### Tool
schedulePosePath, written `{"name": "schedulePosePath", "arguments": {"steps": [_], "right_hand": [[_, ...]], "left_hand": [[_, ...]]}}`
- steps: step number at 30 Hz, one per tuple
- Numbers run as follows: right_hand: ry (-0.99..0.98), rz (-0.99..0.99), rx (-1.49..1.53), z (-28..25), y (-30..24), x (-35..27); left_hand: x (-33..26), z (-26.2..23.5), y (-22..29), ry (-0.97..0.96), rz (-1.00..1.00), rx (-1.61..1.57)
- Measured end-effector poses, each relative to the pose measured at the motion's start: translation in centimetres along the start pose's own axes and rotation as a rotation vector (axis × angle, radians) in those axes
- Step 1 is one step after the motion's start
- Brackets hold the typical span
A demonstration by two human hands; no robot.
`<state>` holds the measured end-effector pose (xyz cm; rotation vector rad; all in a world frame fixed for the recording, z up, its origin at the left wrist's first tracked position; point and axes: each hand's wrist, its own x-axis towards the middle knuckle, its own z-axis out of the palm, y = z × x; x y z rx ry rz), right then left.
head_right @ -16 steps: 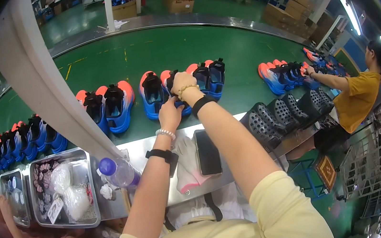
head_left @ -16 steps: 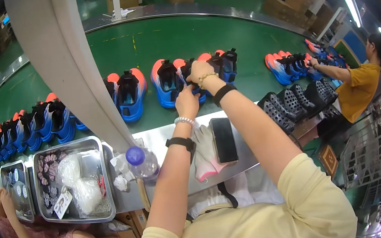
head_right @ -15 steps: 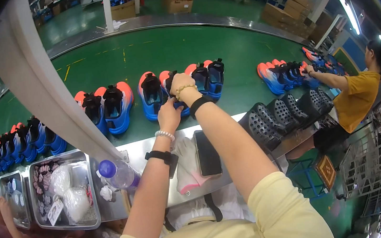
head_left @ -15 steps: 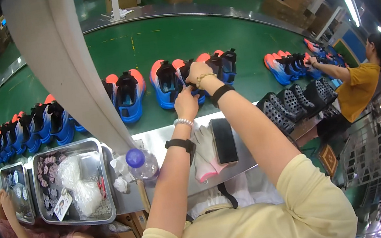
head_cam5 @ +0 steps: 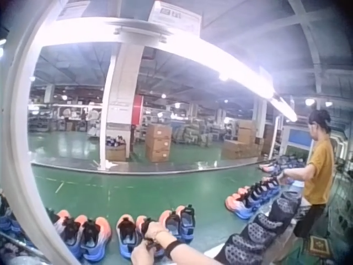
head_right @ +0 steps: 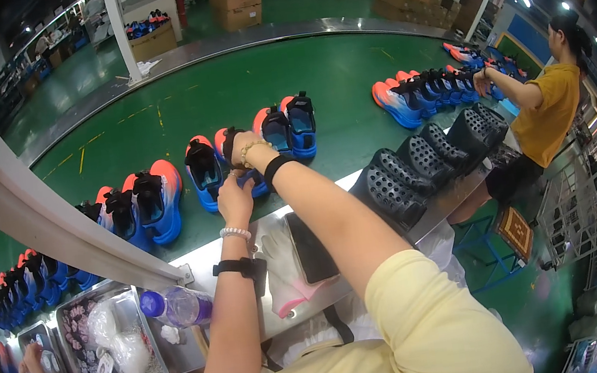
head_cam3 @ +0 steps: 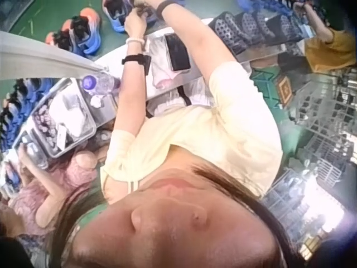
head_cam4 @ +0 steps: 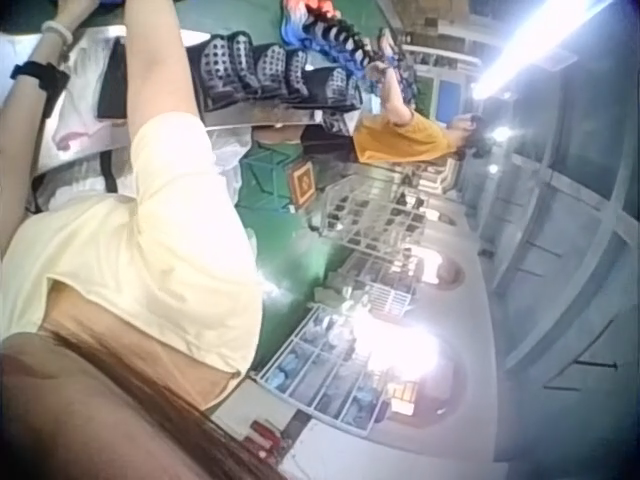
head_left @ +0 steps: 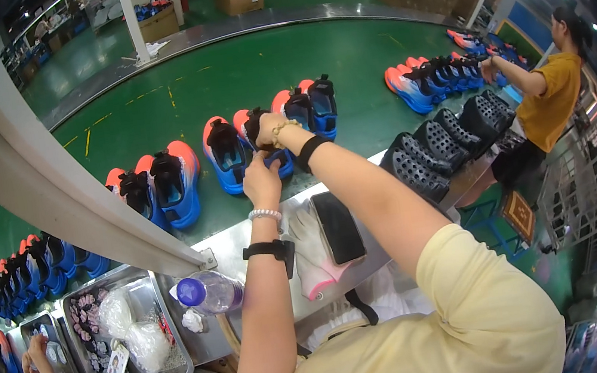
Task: Inspecting and preparing shoe components on a factory assembly line.
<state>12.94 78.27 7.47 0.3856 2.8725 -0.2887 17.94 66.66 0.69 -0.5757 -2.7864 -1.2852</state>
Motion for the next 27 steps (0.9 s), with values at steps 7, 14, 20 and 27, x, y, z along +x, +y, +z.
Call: {"name": "schedulePosePath", "arguments": {"steps": [7,14,20,27], "right_hand": [[0.228,0.057,0.1,0.7,2.2,0.5],[0.223,-0.034,0.015,1.1,0.2,2.8],[0.224,0.052,0.054,0.6,-0.1,0.9],[0.139,-0.454,0.132,-9.8,13.0,-11.5]], "left_hand": [[0.1,1.5,0.4,0.011,0.058,-0.036],[0.4,0.2,0.2,0.021,0.057,-0.008],[-0.9,0.3,2.3,0.087,-0.055,0.092],[-0.9,0.1,4.5,0.462,0.418,0.103]]}}
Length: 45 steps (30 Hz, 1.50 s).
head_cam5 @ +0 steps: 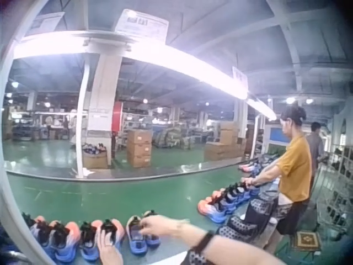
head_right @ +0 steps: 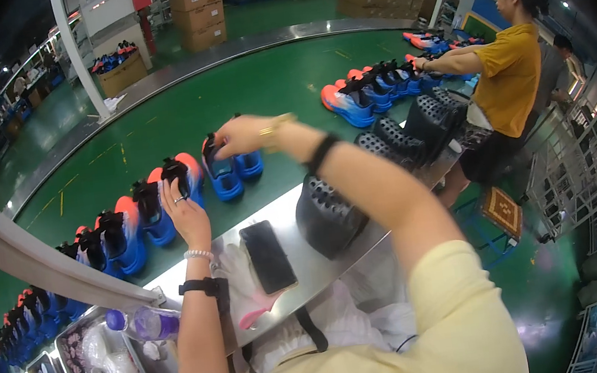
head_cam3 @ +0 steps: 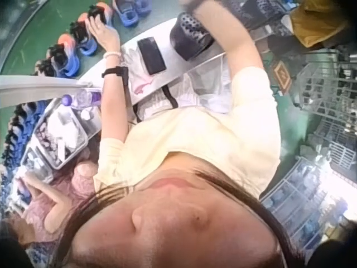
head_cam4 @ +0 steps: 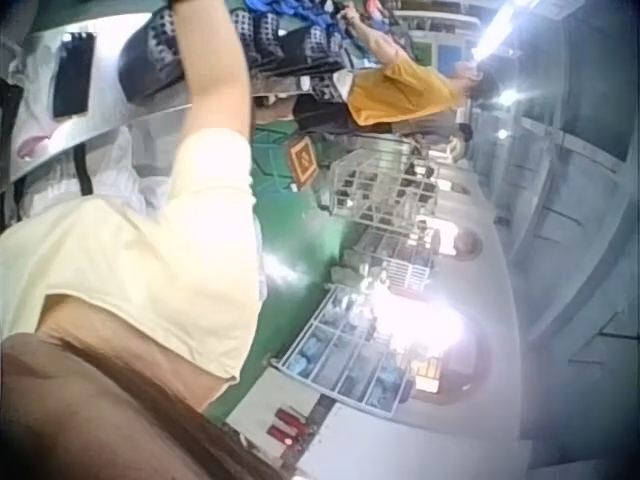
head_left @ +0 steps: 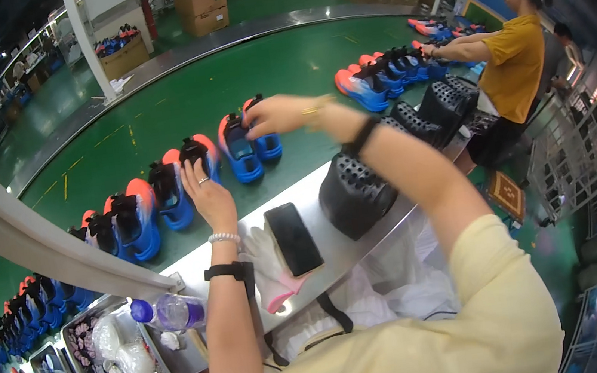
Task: Inspecting and preparing shoe components on a factory assembly line.
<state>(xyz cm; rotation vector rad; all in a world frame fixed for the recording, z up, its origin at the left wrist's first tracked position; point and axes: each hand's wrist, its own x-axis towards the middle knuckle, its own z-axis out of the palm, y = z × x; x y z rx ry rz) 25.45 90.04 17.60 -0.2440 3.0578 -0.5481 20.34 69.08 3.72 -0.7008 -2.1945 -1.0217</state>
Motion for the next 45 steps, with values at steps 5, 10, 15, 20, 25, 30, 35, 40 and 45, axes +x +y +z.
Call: {"name": "schedulePosePath", "arguments": {"steps": [5,10,15,20,25,30,35,40,45], "right_hand": [[0.49,0.465,-0.145,-11.6,9.7,-20.8],[0.719,0.989,-0.397,-11.3,19.8,-37.6],[0.664,0.972,-0.199,-7.6,23.6,-41.6],[0.586,1.059,-0.197,-8.5,22.1,-40.2],[0.53,1.091,-0.24,-9.7,22.8,-40.9],[0.692,0.984,-0.254,-12.9,18.2,-39.3],[0.675,0.595,-0.053,-12.8,8.6,-28.1],[0.161,0.454,-0.054,-5.7,-0.8,-12.6],[-0.152,0.651,0.102,0.6,-1.6,-1.0]], "left_hand": [[2.5,3.5,5.0,-0.467,0.141,-0.088],[4.1,9.9,3.7,-0.691,0.304,0.223],[7.1,12.8,0.8,-0.805,0.248,0.238],[7.2,13.4,3.5,-0.946,0.295,0.217],[3.9,11.7,7.0,-0.882,0.26,0.013],[1.2,6.8,8.1,-0.848,0.162,-0.254],[-0.4,5.0,5.3,-0.371,-0.015,-0.412],[-1.9,5.0,2.5,-0.552,-0.349,-0.325],[-3.0,5.4,1.1,-0.601,-0.386,-0.374]]}}
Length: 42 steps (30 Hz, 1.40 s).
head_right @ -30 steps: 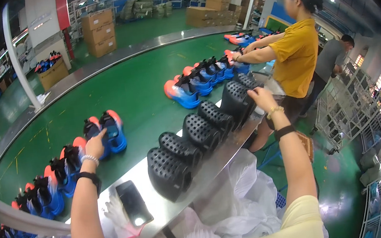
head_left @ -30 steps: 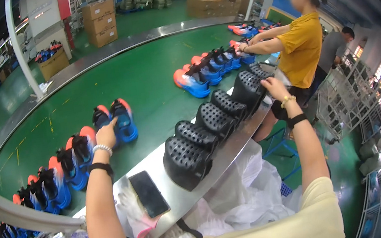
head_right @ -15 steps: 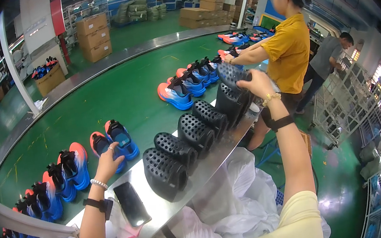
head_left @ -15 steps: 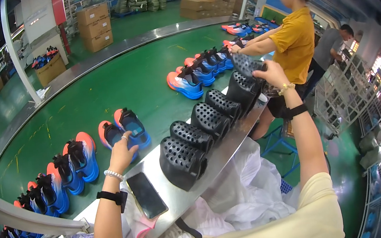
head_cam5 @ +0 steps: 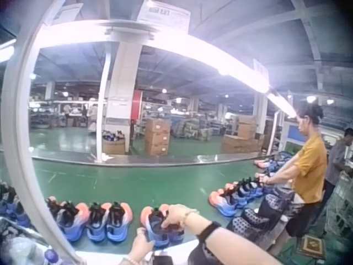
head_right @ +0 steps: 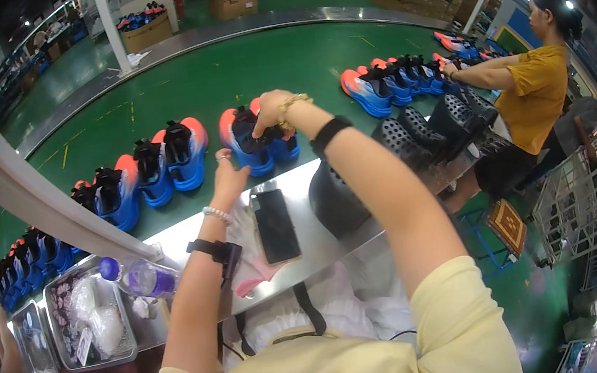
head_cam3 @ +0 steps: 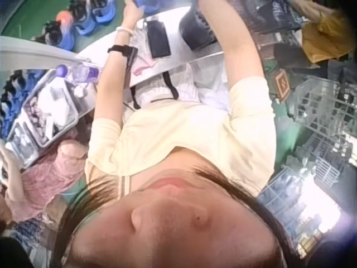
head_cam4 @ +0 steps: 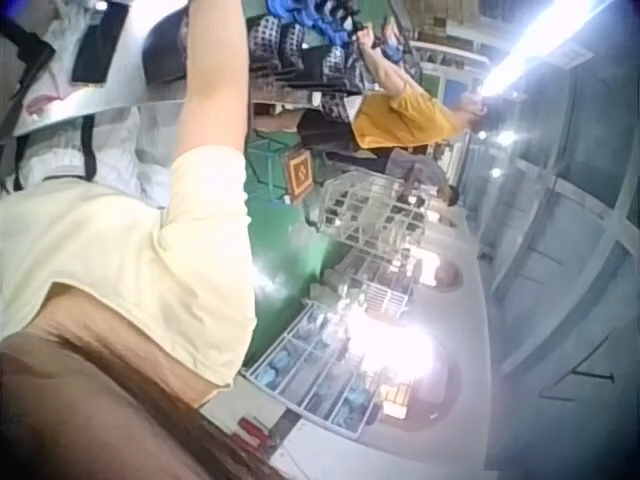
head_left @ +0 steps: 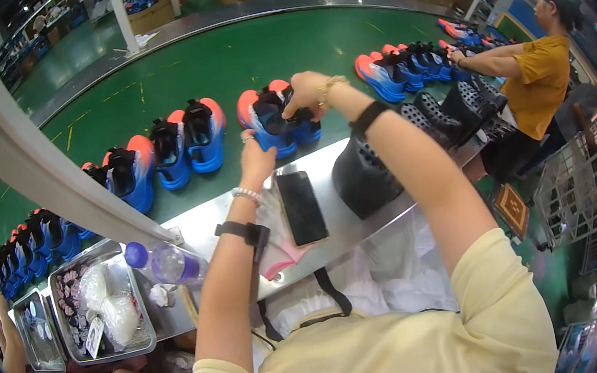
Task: Inspecting and preparing shoe components on a factory assembly line.
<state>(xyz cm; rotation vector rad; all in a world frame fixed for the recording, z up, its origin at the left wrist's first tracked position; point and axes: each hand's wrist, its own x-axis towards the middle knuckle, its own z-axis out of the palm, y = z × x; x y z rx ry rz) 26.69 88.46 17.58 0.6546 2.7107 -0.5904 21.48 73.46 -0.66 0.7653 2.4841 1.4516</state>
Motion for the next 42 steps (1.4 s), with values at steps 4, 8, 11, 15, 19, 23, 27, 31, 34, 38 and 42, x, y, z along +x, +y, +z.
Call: {"name": "schedulePosePath", "arguments": {"steps": [4,8,11,15,19,23,27,31,34,38,42], "right_hand": [[0.282,-0.073,-0.312,4.8,-1.5,5.7],[0.446,-0.017,-0.219,10.5,-2.6,8.4],[0.503,0.048,-0.12,12.5,-1.4,9.9],[0.409,-0.038,-0.06,10.7,0.5,11.3],[0.196,-0.13,0.02,8.6,-2.1,9.1],[0.406,-0.357,-0.224,9.7,-0.5,9.7],[0.229,-0.22,-0.003,9.5,-1.2,10.3],[0.211,-0.181,-0.072,9.0,-2.5,11.1],[0.312,-0.227,-0.117,9.2,-2.4,11.3],[-0.052,-0.09,0.301,7.8,0.0,9.2],[-0.23,-0.354,0.428,0.1,1.5,1.8]], "left_hand": [[-0.1,-0.3,0.5,-0.049,-0.04,0.022],[-1.3,-0.8,0.4,-0.076,0.101,-0.013],[-0.9,0.7,0.1,-0.044,0.111,0.092],[-0.9,-0.3,3.2,-0.063,0.021,0.206],[-0.5,-1.6,1.2,0.021,0.031,0.312],[-0.6,-1.2,1.8,-0.019,0.051,0.256],[-1.1,-2.3,2.3,-0.082,0.032,0.234],[-0.6,-1.8,1.6,-0.015,0.082,0.224],[-1.0,-1.6,3.0,-0.003,0.007,0.272],[-1.5,-1.3,3.0,0.048,0.127,0.49],[-0.7,-5.1,-0.7,0.249,0.181,0.568]]}}
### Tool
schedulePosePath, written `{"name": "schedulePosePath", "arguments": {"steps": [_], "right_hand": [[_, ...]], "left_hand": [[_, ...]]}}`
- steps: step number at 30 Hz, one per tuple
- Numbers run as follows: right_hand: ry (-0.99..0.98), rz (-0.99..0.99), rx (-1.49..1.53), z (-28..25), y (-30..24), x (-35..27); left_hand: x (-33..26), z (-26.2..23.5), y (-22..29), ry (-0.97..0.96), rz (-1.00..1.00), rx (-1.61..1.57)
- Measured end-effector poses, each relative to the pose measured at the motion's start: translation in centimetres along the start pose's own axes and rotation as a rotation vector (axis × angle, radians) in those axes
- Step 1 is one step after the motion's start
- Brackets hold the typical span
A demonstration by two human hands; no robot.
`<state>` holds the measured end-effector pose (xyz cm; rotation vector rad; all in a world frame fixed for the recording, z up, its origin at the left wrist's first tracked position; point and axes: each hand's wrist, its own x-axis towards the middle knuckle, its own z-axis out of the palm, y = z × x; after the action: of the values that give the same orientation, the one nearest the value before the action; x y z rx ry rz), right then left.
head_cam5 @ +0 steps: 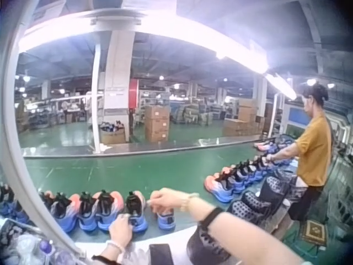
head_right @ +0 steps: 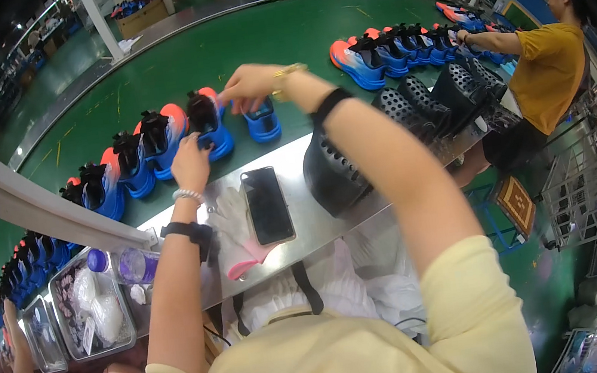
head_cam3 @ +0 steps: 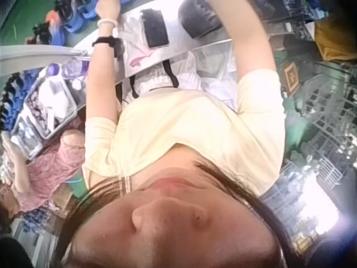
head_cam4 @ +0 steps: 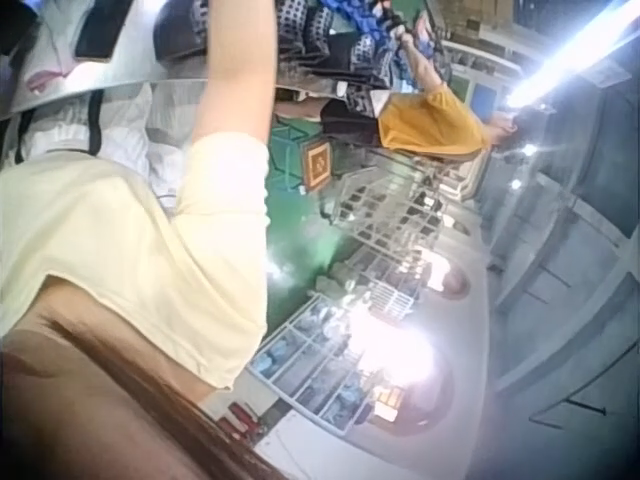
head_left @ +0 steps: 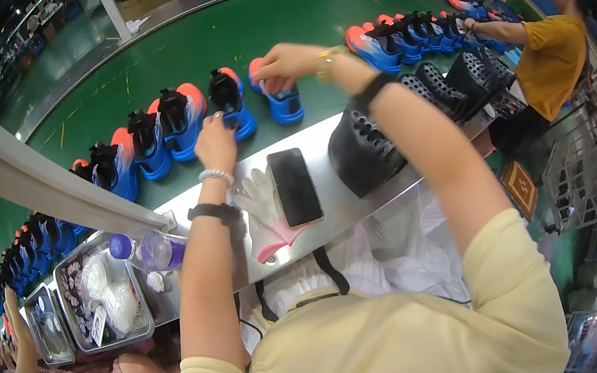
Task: Inspecting and preparing shoe components on a factory assembly line.
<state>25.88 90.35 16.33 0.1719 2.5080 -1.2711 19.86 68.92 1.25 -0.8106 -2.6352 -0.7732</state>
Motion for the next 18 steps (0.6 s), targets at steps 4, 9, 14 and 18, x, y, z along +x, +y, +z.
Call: {"name": "schedulePosePath", "arguments": {"steps": [4,9,14,18], "right_hand": [[0.327,-0.148,-0.165,-9.2,2.6,-13.8],[0.922,0.05,0.09,-19.9,15.9,-30.0],[1.371,0.237,-0.209,-26.7,34.7,-42.5],[1.228,0.424,-0.116,-27.0,41.0,-42.1]], "left_hand": [[-0.3,-0.7,0.9,-0.06,-0.101,-0.02],[-2.1,-1.8,4.6,0.089,0.115,-0.063],[-3.8,-3.8,9.3,-0.024,0.216,-0.22],[-4.0,-2.0,10.1,-0.083,0.195,-0.347]]}}
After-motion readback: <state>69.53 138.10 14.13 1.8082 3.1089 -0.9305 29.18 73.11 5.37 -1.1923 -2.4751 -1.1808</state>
